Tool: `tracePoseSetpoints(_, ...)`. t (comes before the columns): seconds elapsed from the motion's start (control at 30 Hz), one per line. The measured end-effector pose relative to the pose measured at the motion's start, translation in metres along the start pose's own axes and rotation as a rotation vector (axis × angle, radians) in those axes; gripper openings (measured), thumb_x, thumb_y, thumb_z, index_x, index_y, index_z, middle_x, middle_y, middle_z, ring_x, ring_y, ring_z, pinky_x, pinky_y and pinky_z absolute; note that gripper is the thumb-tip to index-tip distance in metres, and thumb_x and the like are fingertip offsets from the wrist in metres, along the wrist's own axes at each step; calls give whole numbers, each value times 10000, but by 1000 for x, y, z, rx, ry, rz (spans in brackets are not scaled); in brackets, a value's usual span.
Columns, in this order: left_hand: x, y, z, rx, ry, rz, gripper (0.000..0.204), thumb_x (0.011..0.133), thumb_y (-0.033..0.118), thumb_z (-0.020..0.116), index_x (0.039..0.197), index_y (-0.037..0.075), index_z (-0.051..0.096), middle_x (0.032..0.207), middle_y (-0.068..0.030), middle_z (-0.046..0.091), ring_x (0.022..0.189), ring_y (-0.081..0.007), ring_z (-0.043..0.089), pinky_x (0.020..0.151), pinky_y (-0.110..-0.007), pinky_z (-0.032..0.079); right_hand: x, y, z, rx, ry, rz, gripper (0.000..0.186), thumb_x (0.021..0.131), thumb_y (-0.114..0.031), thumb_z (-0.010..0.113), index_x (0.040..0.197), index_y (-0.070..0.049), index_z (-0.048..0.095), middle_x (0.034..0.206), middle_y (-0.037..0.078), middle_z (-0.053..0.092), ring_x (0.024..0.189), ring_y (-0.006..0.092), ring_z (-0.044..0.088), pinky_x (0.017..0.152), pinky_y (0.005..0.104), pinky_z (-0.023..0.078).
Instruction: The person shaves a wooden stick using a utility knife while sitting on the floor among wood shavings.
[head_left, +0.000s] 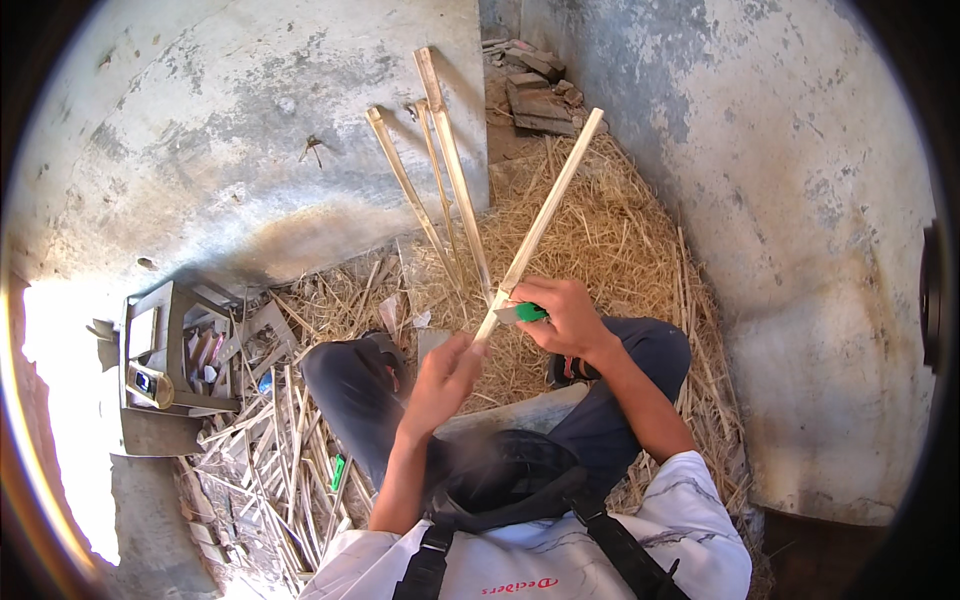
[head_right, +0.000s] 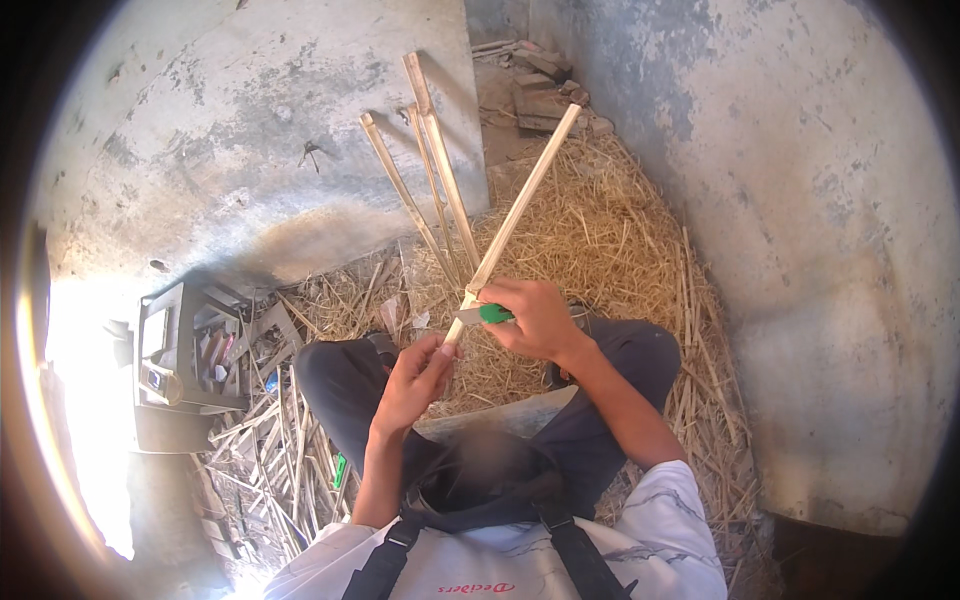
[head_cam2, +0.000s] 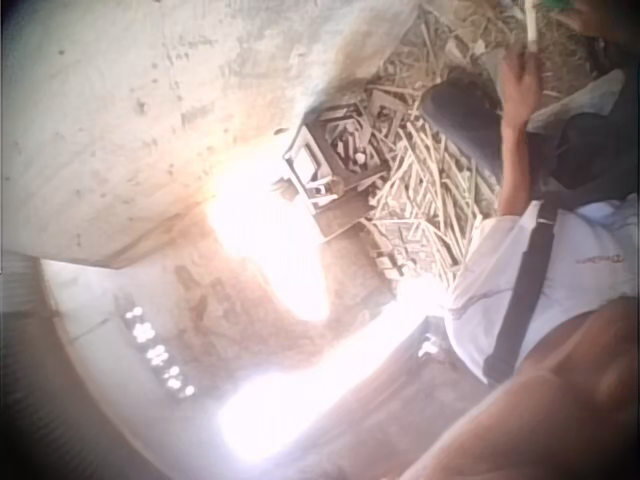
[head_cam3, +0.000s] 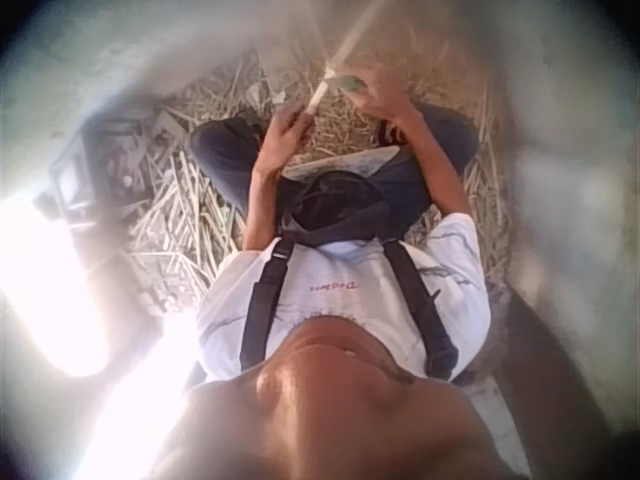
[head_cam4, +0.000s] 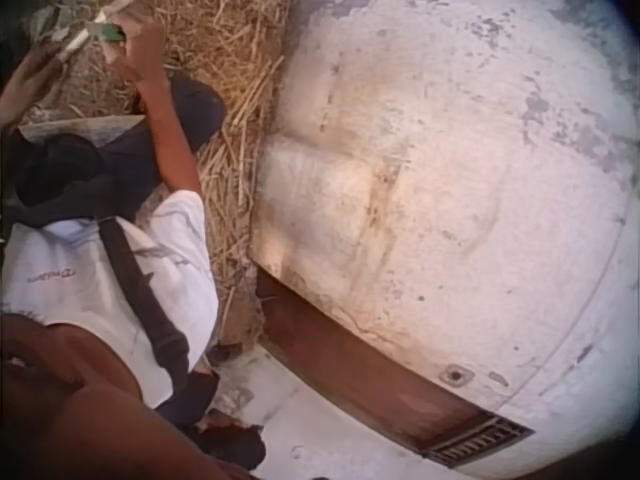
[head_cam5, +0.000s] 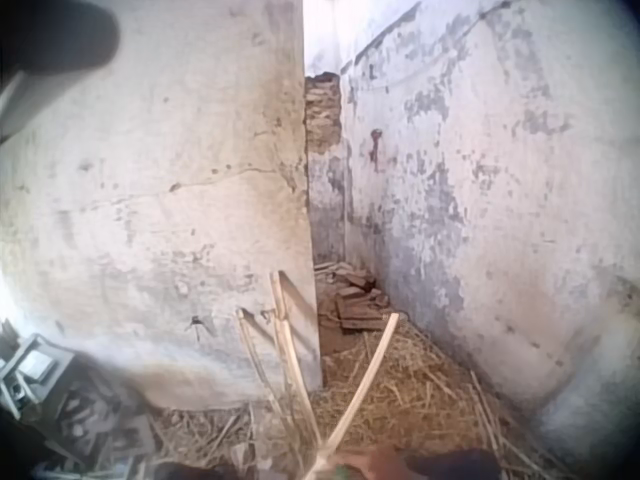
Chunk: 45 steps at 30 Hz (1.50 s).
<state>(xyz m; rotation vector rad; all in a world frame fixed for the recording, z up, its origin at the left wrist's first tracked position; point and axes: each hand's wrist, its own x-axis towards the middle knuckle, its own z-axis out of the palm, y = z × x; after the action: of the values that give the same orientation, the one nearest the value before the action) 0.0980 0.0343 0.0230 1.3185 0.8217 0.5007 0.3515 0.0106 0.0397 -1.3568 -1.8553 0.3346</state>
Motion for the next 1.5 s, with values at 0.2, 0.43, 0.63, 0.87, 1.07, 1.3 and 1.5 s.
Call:
tracePoseSetpoints(0.2,-7,12,-2,-156,-110,-120,284,1176,286,537,1141,32,660,703,74,422,577,-31,351,517,-229,292,2,6,-6,285,-59,48,68,827,-32,779,834,-11,715,709,95,648,626,241,644,598,357,476)
tracePoseSetpoints(0.43,-10,13,-15,-206,-200,-179,331,1183,304,522,1113,10,658,695,74,429,554,-23,344,500,-217,290,-2,13,-21,837,-75,226,194,963,-94,667,789,-12,685,684,31,640,605,108,524,566,326,413)
tracePoseSetpoints(0.63,-11,11,-7,-148,-68,-134,337,1176,313,536,1145,16,692,712,69,467,552,-16,358,504,-209,282,8,0,-36,445,26,307,356,1045,-290,707,813,-20,685,669,8,598,607,98,507,568,330,404)
tracePoseSetpoints(0.87,1,13,-2,6,138,28,287,1147,243,594,1230,-2,720,730,64,518,632,-28,451,563,-250,346,5,-8,-22,142,123,271,299,1022,-339,743,1102,-56,687,793,82,664,654,218,646,608,376,484)
tracePoseSetpoints(1.07,8,13,9,119,280,128,285,1109,228,648,1236,-2,759,733,24,589,678,-58,529,609,-280,414,-2,-12,6,-25,35,46,325,1035,-349,744,1109,-37,687,905,118,723,711,316,718,619,415,533)
tracePoseSetpoints(1.3,4,24,18,239,356,161,281,1097,232,657,1243,16,762,736,-34,638,687,-88,583,630,-312,462,-2,-18,13,-132,99,46,326,1018,-360,767,1078,-44,711,909,99,748,696,311,732,594,416,550)
tracePoseSetpoints(1.5,2,26,21,310,382,198,257,1102,236,646,1187,19,755,700,-50,633,646,-102,583,610,-321,458,-1,-19,12,-170,120,18,317,1017,-363,764,1066,-52,723,892,86,754,670,298,730,583,405,551)
